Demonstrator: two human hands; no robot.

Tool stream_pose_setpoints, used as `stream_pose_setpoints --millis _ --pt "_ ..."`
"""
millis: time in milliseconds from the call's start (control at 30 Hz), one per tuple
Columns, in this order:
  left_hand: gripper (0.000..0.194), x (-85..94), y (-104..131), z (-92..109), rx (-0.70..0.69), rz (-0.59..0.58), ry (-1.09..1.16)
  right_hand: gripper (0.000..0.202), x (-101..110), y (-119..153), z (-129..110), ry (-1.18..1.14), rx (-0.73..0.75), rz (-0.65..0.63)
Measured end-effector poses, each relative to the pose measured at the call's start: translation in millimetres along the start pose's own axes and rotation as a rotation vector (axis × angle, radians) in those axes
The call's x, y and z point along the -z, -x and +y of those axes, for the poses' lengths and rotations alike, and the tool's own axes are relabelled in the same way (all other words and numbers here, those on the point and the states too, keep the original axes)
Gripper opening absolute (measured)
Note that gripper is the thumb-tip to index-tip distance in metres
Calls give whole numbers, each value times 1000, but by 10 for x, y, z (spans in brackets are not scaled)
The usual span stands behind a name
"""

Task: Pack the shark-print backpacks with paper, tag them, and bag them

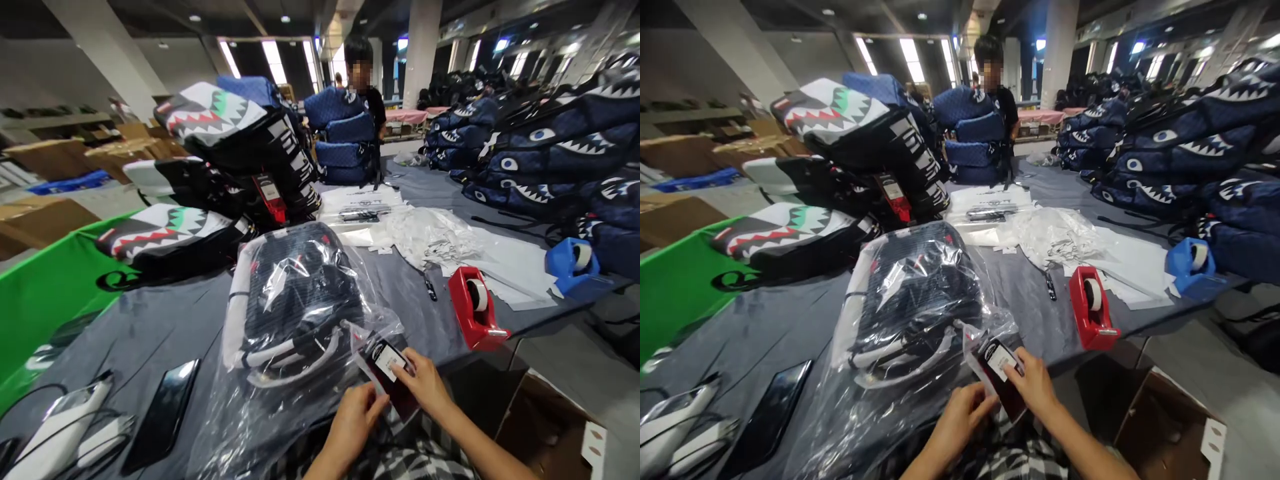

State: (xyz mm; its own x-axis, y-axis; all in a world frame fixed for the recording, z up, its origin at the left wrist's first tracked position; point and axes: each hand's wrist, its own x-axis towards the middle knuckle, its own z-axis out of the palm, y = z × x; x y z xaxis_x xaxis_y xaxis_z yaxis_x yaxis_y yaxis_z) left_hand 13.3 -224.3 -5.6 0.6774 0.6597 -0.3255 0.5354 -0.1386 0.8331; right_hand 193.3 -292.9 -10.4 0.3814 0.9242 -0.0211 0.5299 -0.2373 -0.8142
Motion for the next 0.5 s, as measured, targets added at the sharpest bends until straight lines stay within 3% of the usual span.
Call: stream_pose_setpoints --millis 67,133,200,267,367,500 --pt "25 192 -46 115 -203 144 -354 28 8 35 22 89 97 6" --pt "43 362 -169 293 -479 211 -637 22 21 92 54 201 212 18" --pt "41 470 -357 494 -778 112 -854 24 15 171 111 304 298 38" --pt "20 505 -557 670 -984 -82 -998 38 -23 287 205 374 341 58" --pt "14 457 -750 814 -1075 -291 -1102 58 -161 508 423 424 383 98" --pt "22 372 -801 697 -1057 -381 -1275 66 -463 631 735 389 418 139"
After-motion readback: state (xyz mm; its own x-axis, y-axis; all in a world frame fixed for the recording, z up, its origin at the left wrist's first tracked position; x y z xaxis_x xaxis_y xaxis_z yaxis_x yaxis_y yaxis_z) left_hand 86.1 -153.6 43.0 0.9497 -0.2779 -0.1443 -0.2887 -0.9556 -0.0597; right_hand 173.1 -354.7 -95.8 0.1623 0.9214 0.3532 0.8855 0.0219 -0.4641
